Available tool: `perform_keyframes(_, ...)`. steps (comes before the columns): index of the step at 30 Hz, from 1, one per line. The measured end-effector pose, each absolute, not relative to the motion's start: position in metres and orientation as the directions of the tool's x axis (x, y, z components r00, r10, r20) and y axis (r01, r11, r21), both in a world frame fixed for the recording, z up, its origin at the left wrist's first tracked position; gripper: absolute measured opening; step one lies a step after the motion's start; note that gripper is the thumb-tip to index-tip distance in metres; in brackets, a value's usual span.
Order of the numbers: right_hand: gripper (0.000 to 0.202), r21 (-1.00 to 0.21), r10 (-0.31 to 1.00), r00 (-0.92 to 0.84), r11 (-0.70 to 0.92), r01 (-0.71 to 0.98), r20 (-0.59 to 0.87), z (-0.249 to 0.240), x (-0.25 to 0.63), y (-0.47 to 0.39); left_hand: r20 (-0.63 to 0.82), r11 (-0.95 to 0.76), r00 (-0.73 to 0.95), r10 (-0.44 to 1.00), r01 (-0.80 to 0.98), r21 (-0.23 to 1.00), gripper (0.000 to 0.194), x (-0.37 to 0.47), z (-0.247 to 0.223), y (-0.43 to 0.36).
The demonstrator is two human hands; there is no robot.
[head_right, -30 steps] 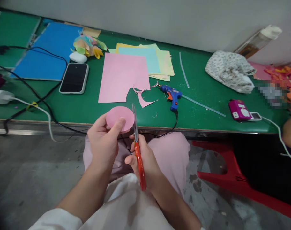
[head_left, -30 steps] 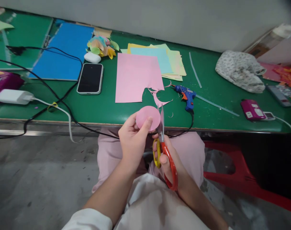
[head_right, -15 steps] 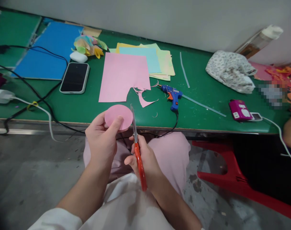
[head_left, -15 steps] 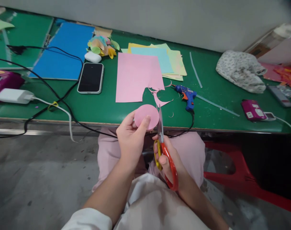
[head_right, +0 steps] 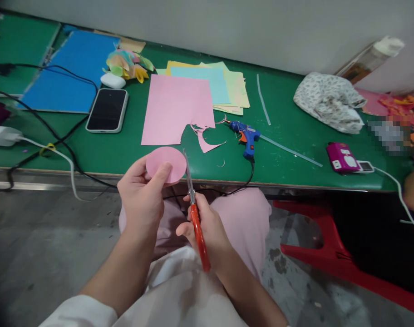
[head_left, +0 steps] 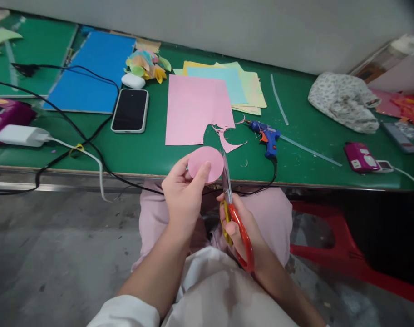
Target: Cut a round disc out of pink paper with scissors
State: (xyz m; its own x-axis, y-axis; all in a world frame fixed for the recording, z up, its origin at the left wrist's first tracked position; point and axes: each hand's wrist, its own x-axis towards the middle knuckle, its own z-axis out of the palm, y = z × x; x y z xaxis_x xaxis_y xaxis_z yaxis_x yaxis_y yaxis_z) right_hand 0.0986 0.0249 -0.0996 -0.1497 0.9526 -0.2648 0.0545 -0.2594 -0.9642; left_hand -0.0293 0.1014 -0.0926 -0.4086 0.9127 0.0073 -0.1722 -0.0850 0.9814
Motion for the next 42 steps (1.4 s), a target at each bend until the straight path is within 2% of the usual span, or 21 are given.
perform_keyframes(8,0.080,-0.963,0.945,-0.187,-0.265,0.045,-0.268,-0.100,0.101,0.025,0.026,-0.128,-0.446,0.895,-0.199,0.972,0.030,-0.032,-0.090,0.105)
perform_keyframes(16,0.080,-0.958,0.942,-0.174,-0.278,0.068,-0.286,-0.095,0.100,0.024,0.085,-0.146,-0.482,0.872,-0.090,0.985,0.030,-0.035,-0.090,0.108)
perform_keyframes(25,0.081,-0.942,0.923,-0.189,-0.324,0.090,-0.336,-0.101,0.102,0.025,0.135,-0.220,-0.511,0.849,-0.108,0.970,0.029,-0.036,-0.092,0.113)
perform_keyframes(31,0.081,-0.956,0.937,-0.190,-0.279,0.092,-0.292,-0.109,0.103,0.023,0.147,-0.245,-0.522,0.840,-0.123,0.962,0.028,-0.038,-0.093,0.116)
perform_keyframes(42,0.082,-0.948,0.929,-0.188,-0.307,0.089,-0.319,-0.111,0.104,0.021,0.120,-0.235,-0.525,0.842,-0.156,0.959,0.029,-0.040,-0.093,0.117)
